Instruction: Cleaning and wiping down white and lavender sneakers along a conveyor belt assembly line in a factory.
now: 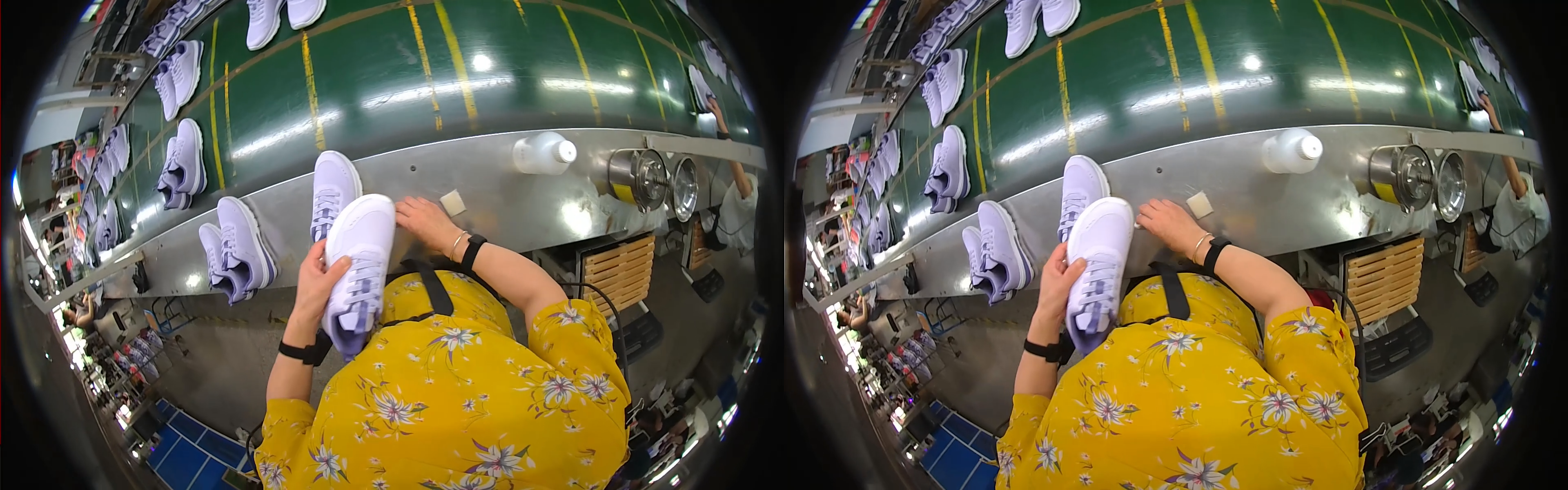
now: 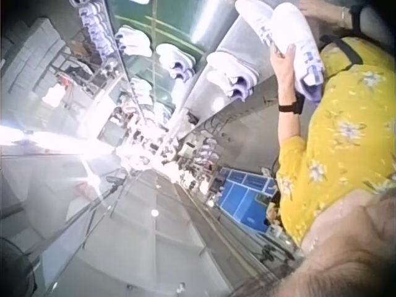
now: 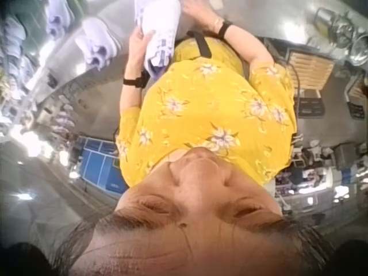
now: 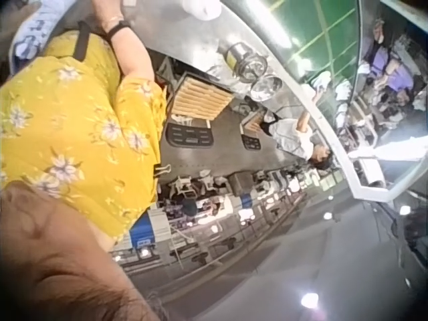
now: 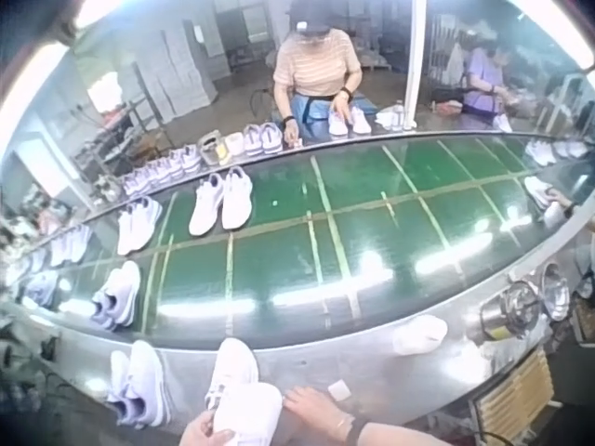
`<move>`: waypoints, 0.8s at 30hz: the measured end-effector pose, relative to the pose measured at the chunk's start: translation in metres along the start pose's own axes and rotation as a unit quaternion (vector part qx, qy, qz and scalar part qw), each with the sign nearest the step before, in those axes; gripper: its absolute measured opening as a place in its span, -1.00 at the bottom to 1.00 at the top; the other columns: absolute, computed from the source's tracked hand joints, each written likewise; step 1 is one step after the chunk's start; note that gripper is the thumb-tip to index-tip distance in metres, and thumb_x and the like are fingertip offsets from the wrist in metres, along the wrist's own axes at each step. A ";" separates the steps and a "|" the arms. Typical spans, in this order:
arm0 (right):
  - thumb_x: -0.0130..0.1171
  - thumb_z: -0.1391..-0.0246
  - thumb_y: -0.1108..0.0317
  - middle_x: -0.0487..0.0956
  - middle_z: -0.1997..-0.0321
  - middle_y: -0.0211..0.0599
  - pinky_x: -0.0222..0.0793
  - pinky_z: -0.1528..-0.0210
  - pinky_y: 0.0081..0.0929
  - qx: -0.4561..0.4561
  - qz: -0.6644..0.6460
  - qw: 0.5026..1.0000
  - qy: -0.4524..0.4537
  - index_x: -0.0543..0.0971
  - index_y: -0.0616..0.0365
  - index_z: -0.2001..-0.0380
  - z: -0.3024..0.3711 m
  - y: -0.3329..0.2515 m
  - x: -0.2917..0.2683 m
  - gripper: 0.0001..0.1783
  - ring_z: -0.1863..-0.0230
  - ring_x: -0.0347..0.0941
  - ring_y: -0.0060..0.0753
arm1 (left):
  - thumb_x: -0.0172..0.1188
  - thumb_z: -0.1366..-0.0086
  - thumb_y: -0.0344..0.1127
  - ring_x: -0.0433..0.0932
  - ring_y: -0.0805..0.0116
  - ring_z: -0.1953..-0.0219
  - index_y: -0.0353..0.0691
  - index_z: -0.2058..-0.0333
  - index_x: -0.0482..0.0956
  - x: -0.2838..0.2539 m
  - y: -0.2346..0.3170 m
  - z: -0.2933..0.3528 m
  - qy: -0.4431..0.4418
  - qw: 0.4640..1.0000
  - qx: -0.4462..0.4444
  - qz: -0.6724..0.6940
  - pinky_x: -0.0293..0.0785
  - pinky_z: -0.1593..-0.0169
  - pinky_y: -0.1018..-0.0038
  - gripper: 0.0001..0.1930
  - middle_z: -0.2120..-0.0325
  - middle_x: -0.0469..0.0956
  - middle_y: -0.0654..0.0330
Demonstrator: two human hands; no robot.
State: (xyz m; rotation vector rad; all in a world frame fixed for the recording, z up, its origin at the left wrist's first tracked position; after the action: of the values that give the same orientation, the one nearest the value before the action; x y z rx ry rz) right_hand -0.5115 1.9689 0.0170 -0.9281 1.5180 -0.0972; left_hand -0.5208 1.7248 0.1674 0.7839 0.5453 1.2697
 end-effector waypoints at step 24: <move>0.23 -0.20 0.48 0.63 0.13 -0.36 0.44 0.22 -0.58 0.357 -0.242 0.876 0.218 0.67 0.16 0.13 -0.005 0.029 -0.055 -0.82 0.22 0.53 -0.54 | 0.49 -0.03 -0.11 0.26 -0.18 -0.27 -0.29 -0.38 0.04 0.096 -0.026 -0.055 0.026 0.753 0.113 -0.648 0.33 -0.17 0.06 0.05 -0.28 0.16 -0.28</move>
State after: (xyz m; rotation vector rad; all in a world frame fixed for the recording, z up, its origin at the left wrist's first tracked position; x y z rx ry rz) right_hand -0.5366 2.0188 0.0458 -0.6683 1.4359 -1.2207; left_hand -0.5237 1.8268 0.1179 0.3592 1.0414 -0.0916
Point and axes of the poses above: each hand's wrist, its own z-axis away from the middle knuckle, its own x-axis out of the palm, y = z × x, the point moved 1 cm from there along -z, towards the middle knuckle
